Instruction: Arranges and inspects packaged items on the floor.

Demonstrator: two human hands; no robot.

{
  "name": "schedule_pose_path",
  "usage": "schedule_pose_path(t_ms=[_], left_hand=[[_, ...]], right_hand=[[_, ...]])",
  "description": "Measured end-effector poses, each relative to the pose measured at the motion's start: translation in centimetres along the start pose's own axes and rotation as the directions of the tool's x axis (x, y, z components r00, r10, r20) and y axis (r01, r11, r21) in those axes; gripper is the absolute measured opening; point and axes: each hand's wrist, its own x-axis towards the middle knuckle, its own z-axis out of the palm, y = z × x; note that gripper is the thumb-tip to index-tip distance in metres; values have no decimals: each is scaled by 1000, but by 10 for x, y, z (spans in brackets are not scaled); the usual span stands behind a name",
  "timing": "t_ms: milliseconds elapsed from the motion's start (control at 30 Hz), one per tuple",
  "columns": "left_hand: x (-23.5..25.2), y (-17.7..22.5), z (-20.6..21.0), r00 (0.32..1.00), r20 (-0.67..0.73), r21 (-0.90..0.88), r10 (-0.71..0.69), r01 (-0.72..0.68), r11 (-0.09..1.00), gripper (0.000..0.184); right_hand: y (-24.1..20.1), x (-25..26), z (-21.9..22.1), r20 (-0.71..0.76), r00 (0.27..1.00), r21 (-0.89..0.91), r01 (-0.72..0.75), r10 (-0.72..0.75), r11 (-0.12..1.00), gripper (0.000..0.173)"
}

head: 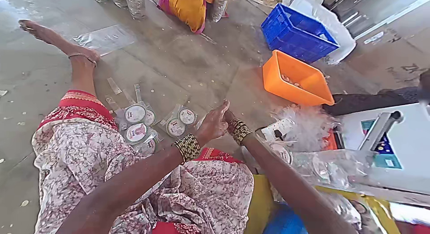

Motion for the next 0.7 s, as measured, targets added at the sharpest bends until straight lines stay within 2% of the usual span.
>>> schedule_pose_path(t_ms=[33,100,167,233,267,333,367,400,433,467,500,533,567,600,633,700], left_hand=[[2,1,-2,1000,8,11,4,-4,1000,76],[0,0,-7,999,43,48,14,-16,999,77],[0,0,-14,998,64,79,11,-16,997,77],[1,-2,-20,1000,20,55,12,-13,998,75],[2,-3,-23,1000,10,41,16,-16,999,75],[2,-7,-26,999,-3,-27,47,-47,999,71],[1,-9,-27,998,-10,-69,68,-69,995,68],[0,-10,-29,995,-19,-109,96,-98,989,62],[-1,-11,-32,992,-46,-139,119,-125,982,58],[-6,-12,-36,985,-92,-164,144,-157,974,53],[-11,-15,-41,976,-143,-185,166,-191,964,49],[-16,-24,-48,961,-197,-193,192,-230,954,46],[-23,-35,-57,949,-234,-175,213,-257,951,44],[-30,-48,-67,936,-278,-131,215,-259,957,42],[-40,-62,-78,923,-331,-79,196,-234,969,39],[-62,-96,-101,882,-441,39,169,-169,985,36]], right_hand=[[-2,0,3,-57,998,18,-12,13,1000,43],[-12,8,4,-31,996,36,-87,89,996,42],[-19,-1,-6,30,1000,10,-1,1,1000,43],[-17,-5,-17,91,989,-26,120,-117,992,39],[-12,-4,-21,99,983,10,152,-152,988,34],[-2,-12,-27,86,981,307,140,-174,941,16],[4,-18,-27,2,985,406,155,-171,900,17],[4,-30,-26,-125,979,404,197,-160,893,21],[3,-42,-21,-327,932,324,268,-158,907,22],[0,-56,-16,-525,834,212,320,-169,923,22],[-1,-67,-7,-682,679,50,414,-272,909,22],[-3,-76,3,-773,522,-81,482,-360,873,23],[-9,-83,15,-811,398,-177,532,-429,828,25],[-15,-88,28,-812,325,-232,583,-485,779,26],[-23,-90,43,-784,302,-266,626,-542,733,27],[-38,-85,76,-681,348,-269,700,-645,661,26]])
